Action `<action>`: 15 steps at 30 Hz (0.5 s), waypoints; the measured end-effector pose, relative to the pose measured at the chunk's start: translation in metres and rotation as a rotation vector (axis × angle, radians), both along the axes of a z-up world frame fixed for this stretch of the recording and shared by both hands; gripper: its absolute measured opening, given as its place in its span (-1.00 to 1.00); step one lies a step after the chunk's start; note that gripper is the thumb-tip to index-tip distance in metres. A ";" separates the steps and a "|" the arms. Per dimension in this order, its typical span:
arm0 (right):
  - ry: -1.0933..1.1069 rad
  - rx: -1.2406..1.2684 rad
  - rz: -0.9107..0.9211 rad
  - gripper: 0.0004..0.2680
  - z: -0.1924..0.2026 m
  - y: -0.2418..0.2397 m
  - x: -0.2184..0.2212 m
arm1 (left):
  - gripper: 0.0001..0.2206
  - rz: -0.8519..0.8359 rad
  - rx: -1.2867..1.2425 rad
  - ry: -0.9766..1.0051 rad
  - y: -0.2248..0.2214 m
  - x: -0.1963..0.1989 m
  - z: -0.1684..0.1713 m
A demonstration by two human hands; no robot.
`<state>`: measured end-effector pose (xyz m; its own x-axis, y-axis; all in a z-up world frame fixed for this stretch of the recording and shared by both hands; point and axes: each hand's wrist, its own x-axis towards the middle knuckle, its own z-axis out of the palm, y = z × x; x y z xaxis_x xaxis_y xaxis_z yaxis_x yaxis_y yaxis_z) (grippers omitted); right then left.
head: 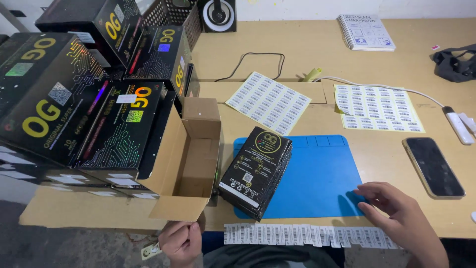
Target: Unboxing a mobile phone replacement screen and applying warranty stickers to the component.
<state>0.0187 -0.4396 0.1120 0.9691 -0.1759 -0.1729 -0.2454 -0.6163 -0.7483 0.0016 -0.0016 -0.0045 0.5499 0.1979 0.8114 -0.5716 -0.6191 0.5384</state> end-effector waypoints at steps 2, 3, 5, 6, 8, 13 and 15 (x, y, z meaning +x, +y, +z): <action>0.001 -0.004 -0.005 -0.68 0.001 0.004 0.001 | -0.67 -0.001 -0.002 -0.007 0.000 0.001 -0.003; 0.027 -0.036 -0.021 -0.67 0.004 0.008 0.002 | -0.67 0.024 -0.012 -0.011 -0.001 0.001 -0.006; 0.058 -0.069 -0.036 -0.66 0.002 0.014 0.004 | -0.67 0.050 -0.022 -0.010 -0.004 0.002 0.002; 0.046 -0.163 0.003 -0.66 -0.002 0.016 0.004 | -0.64 0.051 -0.021 -0.007 -0.006 0.002 0.012; 0.023 -0.265 0.049 -0.65 -0.008 0.018 0.006 | -0.59 0.060 -0.028 -0.014 -0.010 -0.001 0.020; 0.146 -0.265 0.022 -0.62 -0.006 0.022 0.013 | -0.68 0.188 -0.075 0.083 -0.012 0.004 0.009; 0.168 -0.309 0.049 -0.63 -0.006 0.025 0.014 | -0.67 0.188 -0.085 0.069 -0.017 0.004 0.020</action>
<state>0.0329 -0.4149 0.1061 0.9403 -0.1988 -0.2764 -0.3137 -0.8212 -0.4766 0.0060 -0.0182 0.0154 0.5504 0.3680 0.7494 -0.4106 -0.6622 0.6268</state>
